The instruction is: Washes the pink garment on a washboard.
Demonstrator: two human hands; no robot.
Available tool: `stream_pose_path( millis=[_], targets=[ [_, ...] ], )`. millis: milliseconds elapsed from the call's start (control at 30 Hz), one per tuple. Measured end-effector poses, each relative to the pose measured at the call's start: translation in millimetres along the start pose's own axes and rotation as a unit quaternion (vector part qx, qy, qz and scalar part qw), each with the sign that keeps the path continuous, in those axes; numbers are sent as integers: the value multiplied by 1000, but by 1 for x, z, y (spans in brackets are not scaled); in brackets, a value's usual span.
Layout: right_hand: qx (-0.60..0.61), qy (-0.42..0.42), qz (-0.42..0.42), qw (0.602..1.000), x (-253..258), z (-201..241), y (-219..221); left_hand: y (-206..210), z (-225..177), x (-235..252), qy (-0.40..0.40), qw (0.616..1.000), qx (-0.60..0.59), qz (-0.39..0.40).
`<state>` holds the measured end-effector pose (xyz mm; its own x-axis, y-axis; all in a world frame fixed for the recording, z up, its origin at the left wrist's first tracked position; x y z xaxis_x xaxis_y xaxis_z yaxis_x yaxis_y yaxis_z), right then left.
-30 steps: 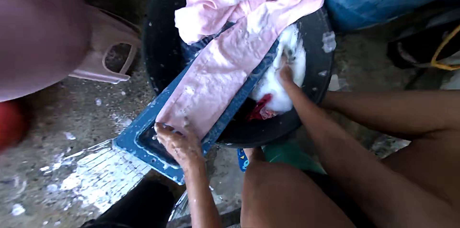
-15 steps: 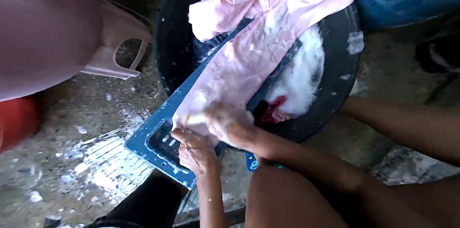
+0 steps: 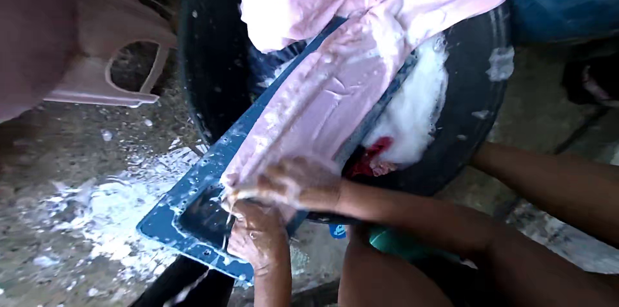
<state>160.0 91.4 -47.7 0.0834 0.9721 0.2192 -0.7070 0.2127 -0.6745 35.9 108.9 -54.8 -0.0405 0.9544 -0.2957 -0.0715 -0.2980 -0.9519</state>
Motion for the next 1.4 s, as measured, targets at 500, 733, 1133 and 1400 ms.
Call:
stream_pose_path(
  millis=[500,733,1133,1400],
  targets=[
    [37,74,-48,995,16,-86,-38,3,-1,0,-7,1000,7,15],
    [-104,291,-2,951,9,-117,-78,3,-1,0,-15,1000,-11,12],
    [-217,383,-30,897,-31,-185,-116,4,-3,2,-34,999,-25,26],
    [-159,276,17,948,-54,-152,-83,5,0,1,-38,998,-13,53]
  ],
)
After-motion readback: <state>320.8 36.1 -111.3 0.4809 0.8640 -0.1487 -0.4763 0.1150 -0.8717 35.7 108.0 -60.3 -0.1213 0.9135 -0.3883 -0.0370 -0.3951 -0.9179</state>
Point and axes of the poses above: each hand's wrist, its own x-axis towards the middle knuckle, its own y-axis out of the palm, z = x × y, the point moved 10 cm from there along x, towards the middle knuckle, and after that the axes turned 2 degrees about -y, right-handed, at the moved point
